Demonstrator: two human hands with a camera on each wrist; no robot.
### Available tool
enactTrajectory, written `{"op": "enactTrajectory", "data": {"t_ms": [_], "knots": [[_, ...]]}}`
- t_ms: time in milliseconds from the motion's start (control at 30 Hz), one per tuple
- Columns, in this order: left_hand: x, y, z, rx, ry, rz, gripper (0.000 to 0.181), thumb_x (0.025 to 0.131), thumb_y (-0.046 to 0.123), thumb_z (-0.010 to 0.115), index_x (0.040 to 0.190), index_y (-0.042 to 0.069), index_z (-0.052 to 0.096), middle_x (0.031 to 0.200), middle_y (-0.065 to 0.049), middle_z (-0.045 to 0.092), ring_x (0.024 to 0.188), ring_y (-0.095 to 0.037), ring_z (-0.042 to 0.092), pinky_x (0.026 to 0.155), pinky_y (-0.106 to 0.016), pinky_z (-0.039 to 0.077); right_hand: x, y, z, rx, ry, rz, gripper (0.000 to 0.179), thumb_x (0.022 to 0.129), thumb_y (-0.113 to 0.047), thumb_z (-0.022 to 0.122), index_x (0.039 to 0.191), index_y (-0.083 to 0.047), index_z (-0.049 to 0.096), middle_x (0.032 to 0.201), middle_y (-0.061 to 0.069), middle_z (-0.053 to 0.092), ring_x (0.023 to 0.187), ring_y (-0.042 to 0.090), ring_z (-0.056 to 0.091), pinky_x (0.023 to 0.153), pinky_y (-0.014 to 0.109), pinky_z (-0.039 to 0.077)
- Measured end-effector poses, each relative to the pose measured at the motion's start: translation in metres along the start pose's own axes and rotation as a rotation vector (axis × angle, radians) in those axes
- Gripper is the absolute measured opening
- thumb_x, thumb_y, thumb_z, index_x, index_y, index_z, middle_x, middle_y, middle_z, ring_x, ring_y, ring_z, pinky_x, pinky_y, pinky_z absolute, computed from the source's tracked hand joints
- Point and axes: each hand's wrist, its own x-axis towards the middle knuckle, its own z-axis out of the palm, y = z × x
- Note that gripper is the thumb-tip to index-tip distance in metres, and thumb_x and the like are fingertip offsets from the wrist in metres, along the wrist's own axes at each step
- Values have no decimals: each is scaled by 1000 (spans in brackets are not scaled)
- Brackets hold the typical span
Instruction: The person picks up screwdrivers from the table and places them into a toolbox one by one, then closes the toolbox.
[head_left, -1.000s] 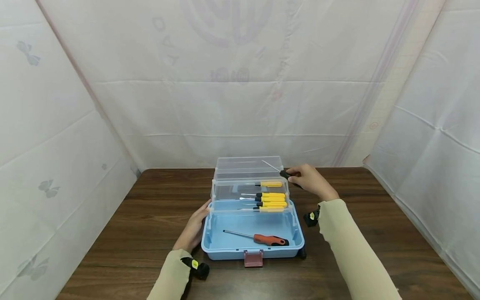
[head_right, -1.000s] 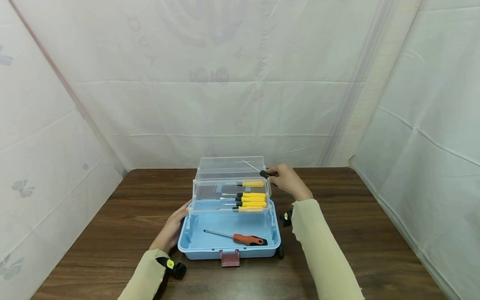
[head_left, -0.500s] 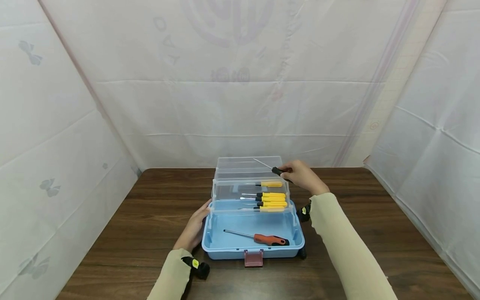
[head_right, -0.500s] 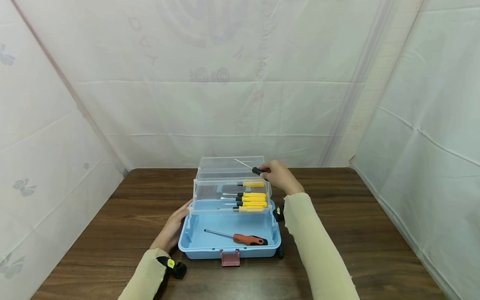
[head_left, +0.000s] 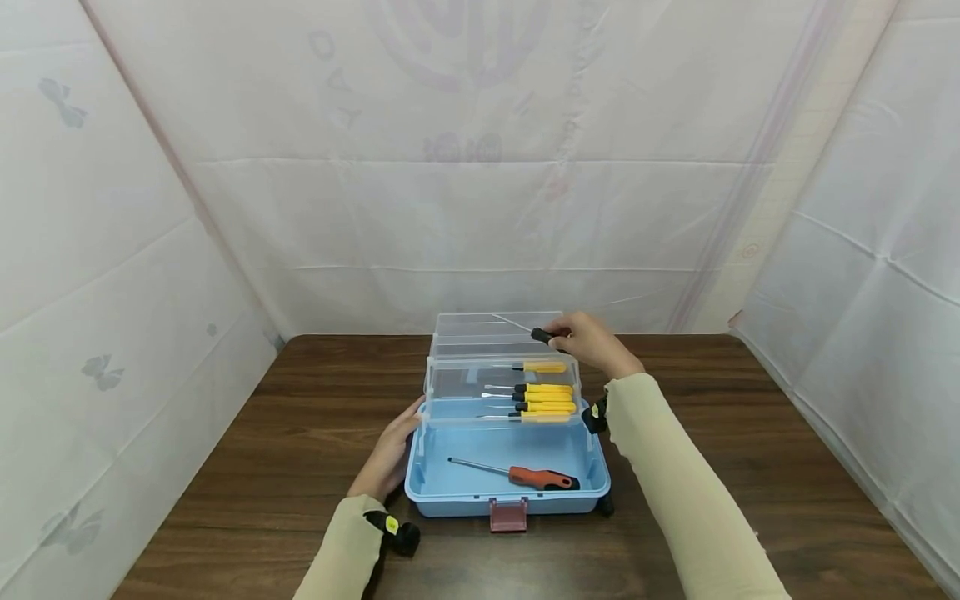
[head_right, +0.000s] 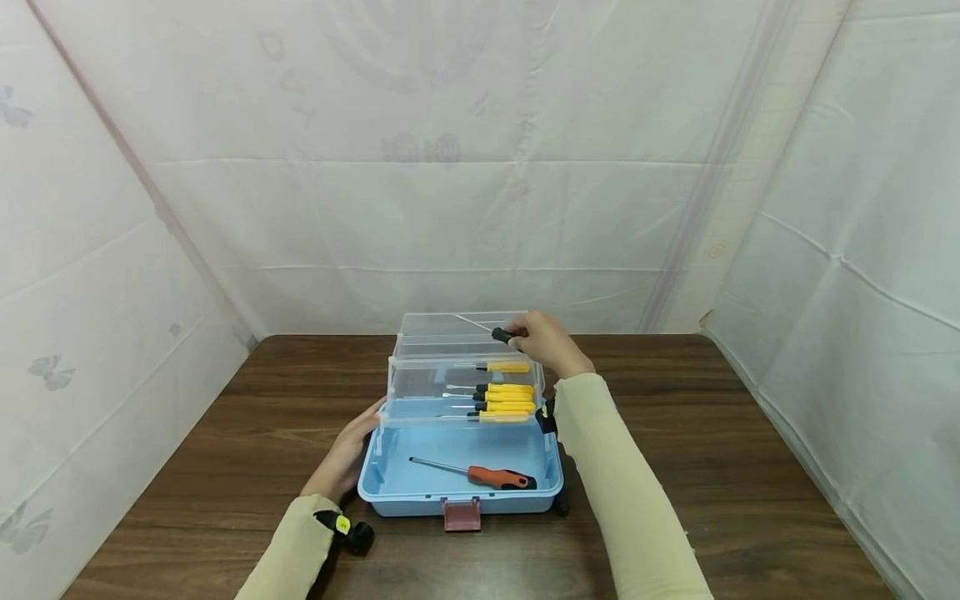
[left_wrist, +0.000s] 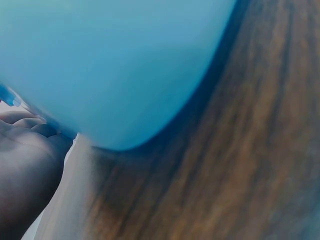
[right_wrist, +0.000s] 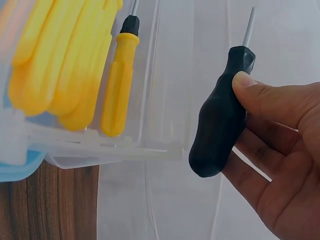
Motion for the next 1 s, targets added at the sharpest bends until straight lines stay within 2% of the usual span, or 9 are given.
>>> {"op": "enactTrajectory", "data": {"t_ms": [300,667,1000], "knots": [[-1,0,1,7,0,4,54,102,21,34,154,11,20,162,-14,10,148,-35,9,117,-54,14,8,-5,5,-3,1,14,30,94,-7,58,124,-1,64,113,16,66,92,24,61,88,42,53],[-2,0,2,5,-5,6,54,102,20,32,154,12,20,162,-14,11,148,-34,10,117,-54,14,19,-4,11,13,-20,7,30,94,-6,58,123,-1,64,116,16,66,94,25,63,82,37,53],[-2,-1,1,10,1,10,54,103,20,32,154,12,20,162,-12,11,149,-33,9,118,-53,14,26,-4,17,-2,-16,12,28,93,-3,59,120,0,66,114,17,67,95,25,64,87,40,54]]}}
